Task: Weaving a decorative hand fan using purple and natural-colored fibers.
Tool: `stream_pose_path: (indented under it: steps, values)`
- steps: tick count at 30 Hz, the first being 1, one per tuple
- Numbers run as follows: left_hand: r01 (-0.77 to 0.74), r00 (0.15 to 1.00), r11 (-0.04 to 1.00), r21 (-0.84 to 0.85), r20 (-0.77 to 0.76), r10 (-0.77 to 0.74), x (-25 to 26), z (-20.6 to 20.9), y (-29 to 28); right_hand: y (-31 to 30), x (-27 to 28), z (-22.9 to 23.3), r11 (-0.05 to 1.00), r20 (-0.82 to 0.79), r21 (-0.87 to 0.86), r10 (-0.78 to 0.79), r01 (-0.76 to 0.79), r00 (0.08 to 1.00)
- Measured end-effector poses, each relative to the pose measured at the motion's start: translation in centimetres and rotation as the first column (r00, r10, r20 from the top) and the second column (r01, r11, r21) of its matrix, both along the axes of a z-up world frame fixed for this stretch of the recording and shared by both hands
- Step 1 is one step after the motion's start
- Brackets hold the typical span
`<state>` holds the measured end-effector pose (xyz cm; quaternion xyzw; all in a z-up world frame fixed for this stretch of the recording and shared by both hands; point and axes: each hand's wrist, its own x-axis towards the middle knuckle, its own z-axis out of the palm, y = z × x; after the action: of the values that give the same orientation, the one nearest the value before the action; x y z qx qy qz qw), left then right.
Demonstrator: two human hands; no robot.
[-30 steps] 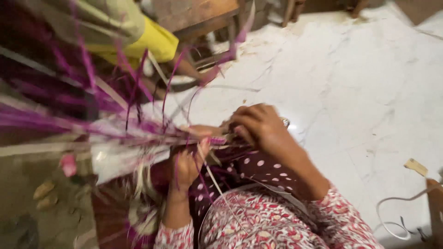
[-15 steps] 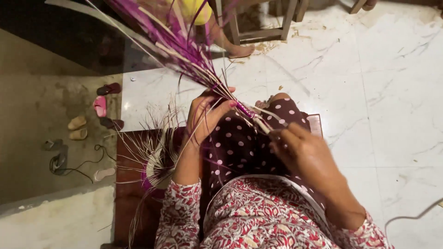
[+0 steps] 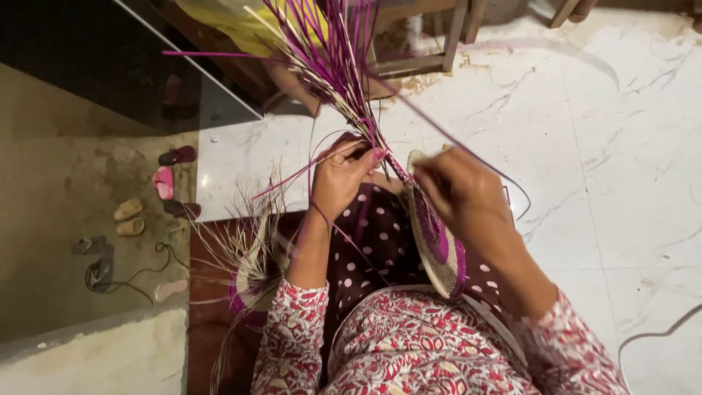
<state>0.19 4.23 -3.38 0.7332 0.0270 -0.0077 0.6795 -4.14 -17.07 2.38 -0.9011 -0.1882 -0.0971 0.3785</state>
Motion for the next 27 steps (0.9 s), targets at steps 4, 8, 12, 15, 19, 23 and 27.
stream_pose_path:
  steps: [4,8,12,15,19,23,27]
  values:
    - [0.036,0.996,0.999,0.034,0.081,-0.039,0.1,0.4,-0.1,1.3,4.1,0.0,0.952,0.117,0.304,-0.019,-0.018,0.993]
    - [0.072,0.977,0.982,0.174,0.186,-0.105,-0.3,1.5,-0.4,2.9,6.7,-1.0,0.708,0.033,0.693,0.161,-0.139,0.986]
    - [0.058,0.987,0.995,0.081,0.143,-0.069,-0.6,0.2,0.3,1.8,5.7,-1.2,0.717,0.106,0.679,0.117,-0.158,0.987]
    - [0.066,0.990,0.992,0.105,0.117,-0.078,-0.5,0.1,1.0,0.4,4.2,-1.6,0.802,0.150,0.576,0.082,-0.155,0.985]
    - [0.053,0.995,0.994,0.090,0.085,-0.061,-0.6,1.9,0.5,-0.3,1.6,-2.6,0.838,0.085,0.494,0.218,-0.231,0.972]
    - [0.026,1.000,0.997,-0.070,-0.005,-0.026,-1.6,6.7,-2.2,0.4,0.9,-4.0,0.935,0.110,0.168,0.298,-0.313,0.948]
    - [0.052,0.978,0.990,0.132,0.195,-0.077,0.2,4.0,-0.5,1.0,1.2,-5.7,0.944,0.078,0.176,0.269,-0.279,0.960]
